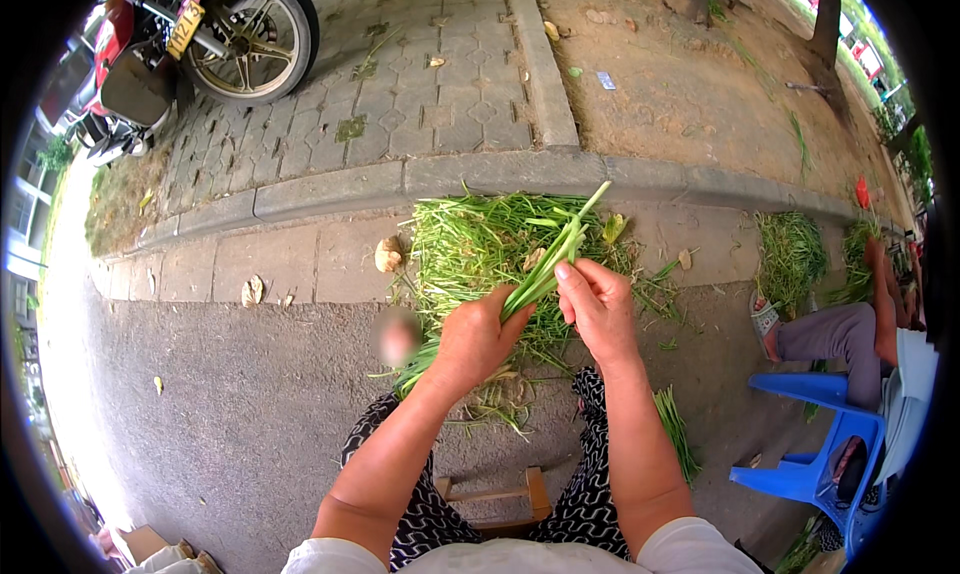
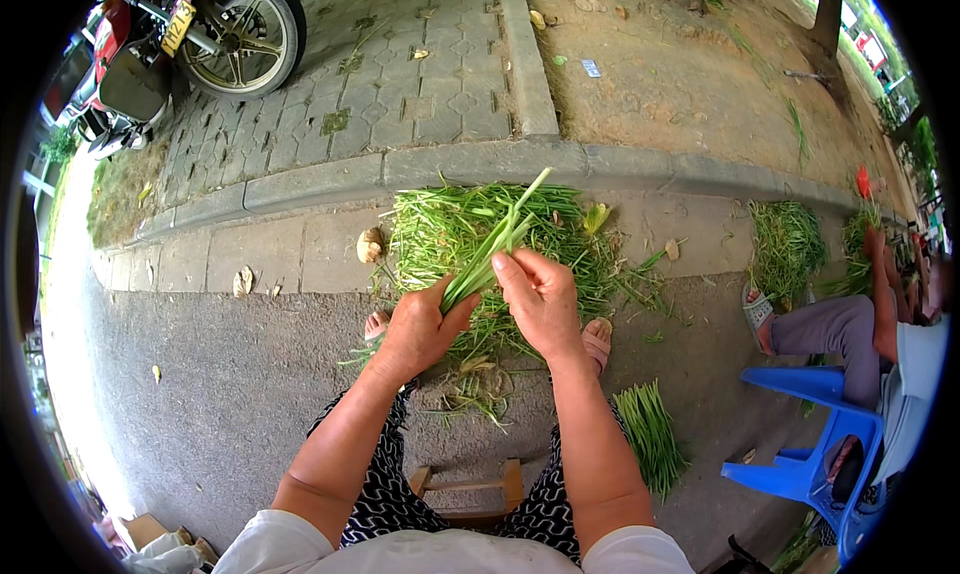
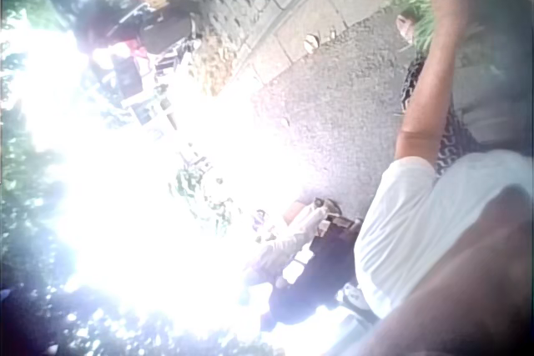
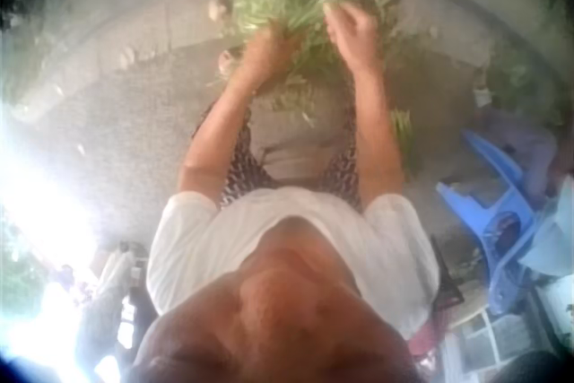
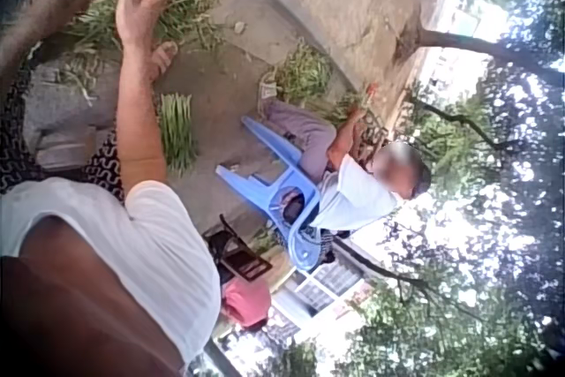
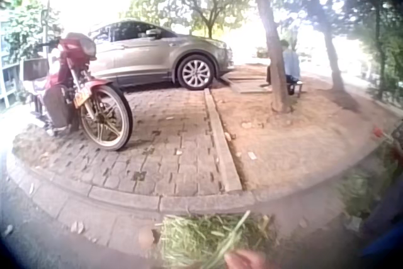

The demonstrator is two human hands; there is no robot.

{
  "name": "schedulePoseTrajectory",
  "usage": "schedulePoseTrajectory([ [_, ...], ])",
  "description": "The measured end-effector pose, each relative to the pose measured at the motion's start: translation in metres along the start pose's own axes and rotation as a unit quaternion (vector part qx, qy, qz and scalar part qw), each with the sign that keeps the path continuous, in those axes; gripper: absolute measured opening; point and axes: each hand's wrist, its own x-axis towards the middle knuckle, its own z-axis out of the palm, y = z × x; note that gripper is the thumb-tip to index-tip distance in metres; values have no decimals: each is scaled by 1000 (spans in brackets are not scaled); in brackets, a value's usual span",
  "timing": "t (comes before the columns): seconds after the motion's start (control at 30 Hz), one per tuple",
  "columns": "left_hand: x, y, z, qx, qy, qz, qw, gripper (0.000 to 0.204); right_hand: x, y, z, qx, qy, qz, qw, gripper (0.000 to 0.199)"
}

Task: The person sorts through a pile of green herbs on the ground, picking out individual stalks and removing dead leaves by hand.

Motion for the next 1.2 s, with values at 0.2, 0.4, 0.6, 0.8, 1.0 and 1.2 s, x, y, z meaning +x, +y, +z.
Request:
schedulePoseTrajectory([
  [0.2,4,20,-16,-275,-112,-95,950,27,0,7,-5,88,1,21,996,25],
  [0.4,3,17,-23,-402,-150,-169,887,33,2,1,-2,183,35,50,981,22],
  [0.6,6,20,-23,-464,-120,-218,850,33,2,-1,-2,192,46,51,979,25],
  [0.8,7,14,-21,-461,-66,-223,857,32,1,2,-2,192,62,23,979,30],
  [1.0,10,6,-31,-458,-5,-218,862,25,6,-6,-14,245,141,7,959,31],
  [1.2,12,5,-41,-491,32,-222,842,22,8,-7,-34,257,199,-19,946,27],
])
